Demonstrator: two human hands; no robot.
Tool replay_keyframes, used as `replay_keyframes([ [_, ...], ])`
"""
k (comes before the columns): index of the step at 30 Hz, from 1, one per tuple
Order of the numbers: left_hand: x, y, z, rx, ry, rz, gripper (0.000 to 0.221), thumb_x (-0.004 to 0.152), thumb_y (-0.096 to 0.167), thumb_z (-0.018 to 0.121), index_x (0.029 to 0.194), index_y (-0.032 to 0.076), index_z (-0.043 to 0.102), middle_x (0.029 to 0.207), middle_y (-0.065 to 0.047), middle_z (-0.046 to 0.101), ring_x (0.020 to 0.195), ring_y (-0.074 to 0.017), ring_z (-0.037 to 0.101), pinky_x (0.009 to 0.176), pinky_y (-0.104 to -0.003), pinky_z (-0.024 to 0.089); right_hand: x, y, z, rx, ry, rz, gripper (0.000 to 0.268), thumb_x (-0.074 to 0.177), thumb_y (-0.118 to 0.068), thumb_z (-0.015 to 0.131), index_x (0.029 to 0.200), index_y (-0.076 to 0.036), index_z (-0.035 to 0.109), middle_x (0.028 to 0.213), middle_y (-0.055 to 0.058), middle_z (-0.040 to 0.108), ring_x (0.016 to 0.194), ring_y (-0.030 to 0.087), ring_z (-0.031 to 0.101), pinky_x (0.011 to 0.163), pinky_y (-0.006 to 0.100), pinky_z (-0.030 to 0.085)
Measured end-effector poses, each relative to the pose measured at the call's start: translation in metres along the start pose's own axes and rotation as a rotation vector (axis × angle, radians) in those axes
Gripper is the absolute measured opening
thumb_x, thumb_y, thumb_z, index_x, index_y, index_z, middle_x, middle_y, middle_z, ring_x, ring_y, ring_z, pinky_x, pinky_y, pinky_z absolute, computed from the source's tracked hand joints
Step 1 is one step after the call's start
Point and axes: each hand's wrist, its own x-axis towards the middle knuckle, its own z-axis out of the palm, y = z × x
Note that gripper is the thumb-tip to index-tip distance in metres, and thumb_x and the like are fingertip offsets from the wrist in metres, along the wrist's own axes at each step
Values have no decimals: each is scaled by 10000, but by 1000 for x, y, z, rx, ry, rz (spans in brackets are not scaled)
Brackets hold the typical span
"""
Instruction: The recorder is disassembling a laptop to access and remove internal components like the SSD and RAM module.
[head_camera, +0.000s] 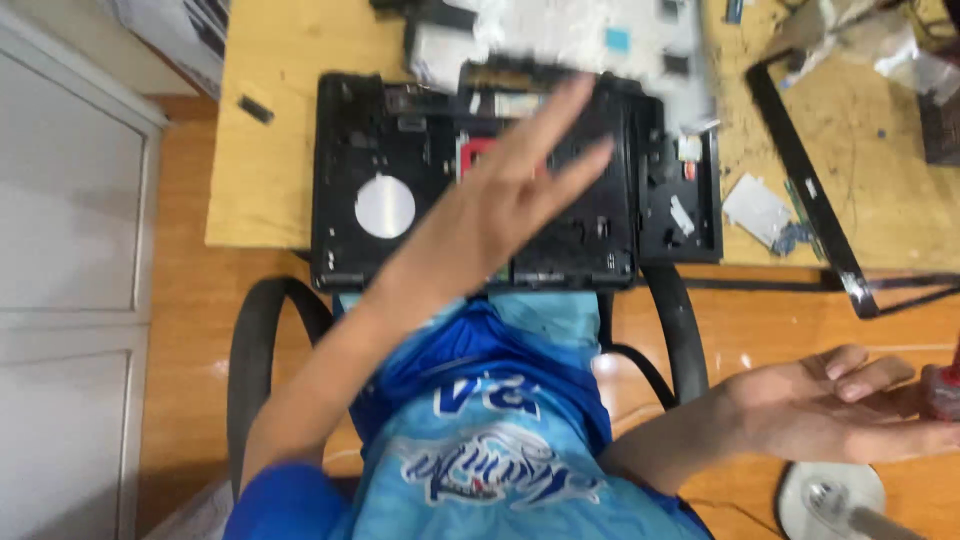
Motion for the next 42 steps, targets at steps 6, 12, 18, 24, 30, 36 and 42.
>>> replay_keyframes([
  [6,-69,2,-23,80,-274,-179,527,1031,175,674,1527,86,521,1590,-202,398,1484,-393,420,1241,-514,369,-27,-1,104,-311,228,112,396,1036,-426,584,1247,-96,525,926,25,589,578,44,420,541,207,380],
  [12,-95,-3,-38,202,-395,-312,573,1015,390,619,1470,49,546,1589,-212,422,1519,-383,350,1232,-514,292,-73,33,105,-377,-208,169,361,1162,-326,662,1286,-52,460,1071,126,613,890,144,629,761,228,528],
  [18,-99,-5,-33,309,-363,-229,779,923,555,640,1467,10,526,1566,-261,431,1478,-419,358,1187,-530,309,-105,49,133,-324,-538,352,350,1134,-300,654,1300,-64,456,1196,217,690,1024,206,713,772,271,609],
  [24,-104,2,-29,292,-323,-179,806,906,543,692,1473,-5,526,1547,-280,437,1461,-448,363,1164,-563,342,-116,45,146,-499,-830,256,247,1136,-32,591,1326,-32,433,1336,255,643,1185,245,684,975,329,586],
  [30,-95,-4,-27,210,-302,-193,791,902,453,722,1452,-71,500,1542,-223,458,1435,-443,386,1161,-531,348,-110,23,196,-589,-1216,21,360,893,-4,742,1193,-68,553,1271,186,673,1133,309,707,960,376,579],
  [36,-82,-13,-30,164,-391,-219,759,841,412,716,1403,-57,517,1527,-200,463,1428,-419,373,1151,-521,340,-111,44,185,-606,-1419,-145,394,797,-88,786,1139,-74,591,1215,194,661,1034,347,700,862,383,564],
  [42,-69,-40,-33,173,-280,-226,688,971,447,702,1403,-68,555,1489,-243,513,1400,-405,434,1153,-505,343,-75,104,210,-475,-1045,256,83,1177,-71,469,1201,3,499,1039,126,653,930,189,666,832,316,566],
])
